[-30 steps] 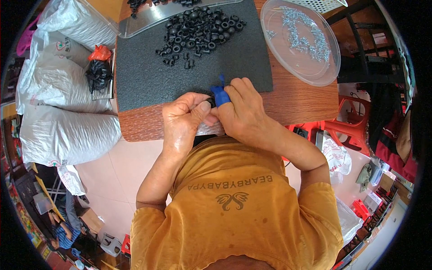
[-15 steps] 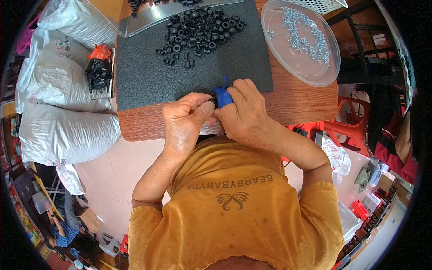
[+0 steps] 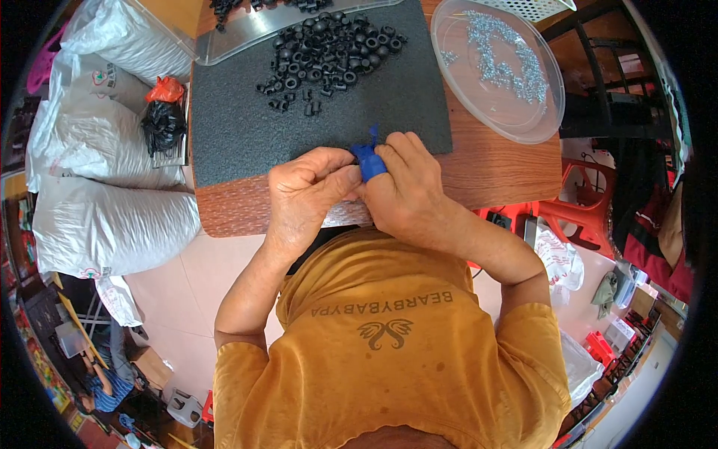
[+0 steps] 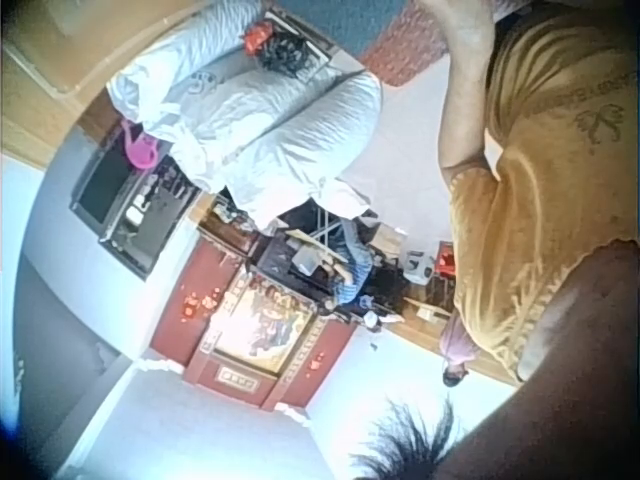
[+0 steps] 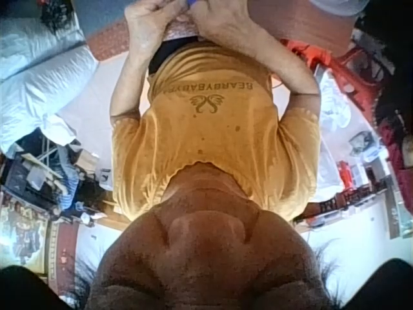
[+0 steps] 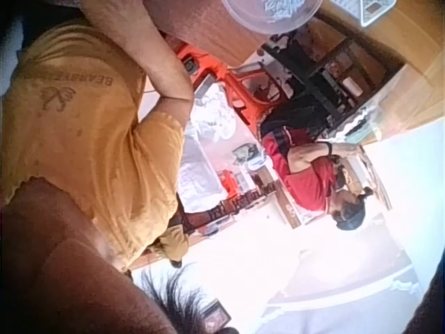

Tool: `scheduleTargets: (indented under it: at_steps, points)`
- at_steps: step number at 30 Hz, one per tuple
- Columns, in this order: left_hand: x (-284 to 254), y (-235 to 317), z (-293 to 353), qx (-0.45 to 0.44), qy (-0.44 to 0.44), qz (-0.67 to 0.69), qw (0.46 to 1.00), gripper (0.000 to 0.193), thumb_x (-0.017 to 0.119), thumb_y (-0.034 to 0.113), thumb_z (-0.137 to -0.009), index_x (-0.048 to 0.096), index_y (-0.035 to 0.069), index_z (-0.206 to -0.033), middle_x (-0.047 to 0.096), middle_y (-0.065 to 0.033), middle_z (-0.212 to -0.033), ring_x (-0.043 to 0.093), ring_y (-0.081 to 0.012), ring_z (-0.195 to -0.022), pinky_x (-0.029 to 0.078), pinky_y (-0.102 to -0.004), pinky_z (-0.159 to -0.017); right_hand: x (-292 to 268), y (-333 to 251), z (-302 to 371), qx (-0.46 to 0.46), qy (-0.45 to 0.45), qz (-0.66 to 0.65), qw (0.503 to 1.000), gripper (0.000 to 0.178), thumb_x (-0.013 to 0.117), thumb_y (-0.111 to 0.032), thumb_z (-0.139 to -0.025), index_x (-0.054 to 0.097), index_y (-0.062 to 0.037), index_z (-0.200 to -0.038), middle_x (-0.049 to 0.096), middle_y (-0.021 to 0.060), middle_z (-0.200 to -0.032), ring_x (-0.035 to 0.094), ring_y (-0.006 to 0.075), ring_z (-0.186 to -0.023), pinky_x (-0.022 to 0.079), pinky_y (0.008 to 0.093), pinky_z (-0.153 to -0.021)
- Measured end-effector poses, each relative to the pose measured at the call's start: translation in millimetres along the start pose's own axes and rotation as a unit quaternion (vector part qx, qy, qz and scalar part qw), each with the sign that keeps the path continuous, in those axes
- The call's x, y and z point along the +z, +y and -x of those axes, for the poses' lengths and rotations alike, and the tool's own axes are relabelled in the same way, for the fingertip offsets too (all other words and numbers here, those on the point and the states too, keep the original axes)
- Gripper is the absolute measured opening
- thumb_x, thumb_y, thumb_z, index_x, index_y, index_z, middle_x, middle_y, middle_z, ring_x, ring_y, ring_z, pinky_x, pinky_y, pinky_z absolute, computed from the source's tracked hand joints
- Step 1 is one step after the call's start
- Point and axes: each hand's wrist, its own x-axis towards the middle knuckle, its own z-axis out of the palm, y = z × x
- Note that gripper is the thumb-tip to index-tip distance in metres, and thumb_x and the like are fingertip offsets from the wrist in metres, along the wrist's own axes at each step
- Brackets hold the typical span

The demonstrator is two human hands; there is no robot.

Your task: The person picks up small silver pins from a tray and inserts them into black plastic components by hand.

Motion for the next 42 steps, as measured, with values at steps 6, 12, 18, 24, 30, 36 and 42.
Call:
scheduleTargets:
  at_steps: [6,12,18,24,30,36,42]
  points:
    - [5.5,-7.9,2.0,-0.017,0.073,0.080,0.994,0.008,0.063,-0.001,-0.078,0.063,-0.006,-0.085,0.063,-0.0057,-0.073,0.058,-0.0076,-0.064,0.048,-0.0192,-0.059,0.7,-0.4,-2.1,0.065,0.043,-0.065,0.995,0.027,0.070,-0.012,-0.058,0.045,-0.0029,-0.064,0.045,0.0134,-0.065,0.046,0.0291,-0.062,0.036,0.0399,-0.052]
    - [7.2,-10.9,-0.9,-0.037,0.097,0.089,0.991,0.007,0.065,0.000,-0.077,0.065,-0.004,-0.083,0.062,-0.0024,-0.071,0.051,-0.0046,-0.060,0.040,-0.0170,-0.054,6.8,6.4,-0.5,0.023,0.041,-0.076,0.996,0.028,0.071,-0.011,-0.058,0.045,-0.0038,-0.062,0.045,0.0125,-0.064,0.045,0.0284,-0.060,0.036,0.0392,-0.051]
    - [6.7,-13.8,0.7,-0.060,0.086,0.131,0.986,0.007,0.065,-0.002,-0.077,0.066,-0.004,-0.084,0.062,-0.0022,-0.073,0.052,-0.0053,-0.063,0.041,-0.0179,-0.058,6.3,7.8,-2.8,-0.011,0.040,-0.042,0.998,0.025,0.067,-0.013,-0.057,0.044,-0.0044,-0.060,0.043,0.0108,-0.062,0.044,0.0270,-0.060,0.036,0.0379,-0.052]
    - [8.0,-13.3,0.7,-0.068,0.075,0.146,0.984,0.007,0.064,-0.003,-0.077,0.065,-0.004,-0.083,0.062,-0.0044,-0.075,0.054,-0.0076,-0.066,0.044,-0.0196,-0.062,2.1,11.1,-1.1,-0.024,0.020,-0.044,0.999,0.025,0.067,-0.015,-0.057,0.045,-0.0044,-0.061,0.041,0.0100,-0.062,0.043,0.0259,-0.061,0.036,0.0375,-0.054]
    - [7.5,-9.8,2.8,-0.110,0.058,0.179,0.976,0.009,0.062,0.001,-0.081,0.064,-0.006,-0.086,0.064,-0.0076,-0.078,0.056,-0.0088,-0.064,0.045,-0.0191,-0.059,3.1,10.0,0.0,-0.005,0.026,-0.047,0.999,0.029,0.068,-0.020,-0.058,0.044,-0.0042,-0.060,0.041,0.0100,-0.062,0.043,0.0259,-0.061,0.037,0.0372,-0.053]
    - [0.4,-14.4,5.6,-0.151,0.009,0.211,0.966,0.017,0.057,0.009,-0.087,0.062,-0.008,-0.087,0.062,-0.0115,-0.068,0.058,-0.0146,-0.056,0.049,-0.0251,-0.056,4.3,12.5,2.8,-0.005,0.028,-0.043,0.999,0.027,0.067,-0.017,-0.056,0.044,-0.0041,-0.060,0.041,0.0107,-0.063,0.043,0.0264,-0.062,0.037,0.0371,-0.053]
    - [0.2,-19.2,7.6,-0.084,0.003,0.132,0.988,0.023,0.052,0.010,-0.090,0.059,-0.012,-0.087,0.062,-0.0158,-0.067,0.060,-0.0204,-0.053,0.050,-0.0274,-0.053,8.7,11.2,7.1,-0.025,0.027,-0.048,0.998,0.022,0.062,-0.013,-0.057,0.042,-0.0049,-0.059,0.042,0.0118,-0.064,0.043,0.0275,-0.063,0.036,0.0384,-0.054]
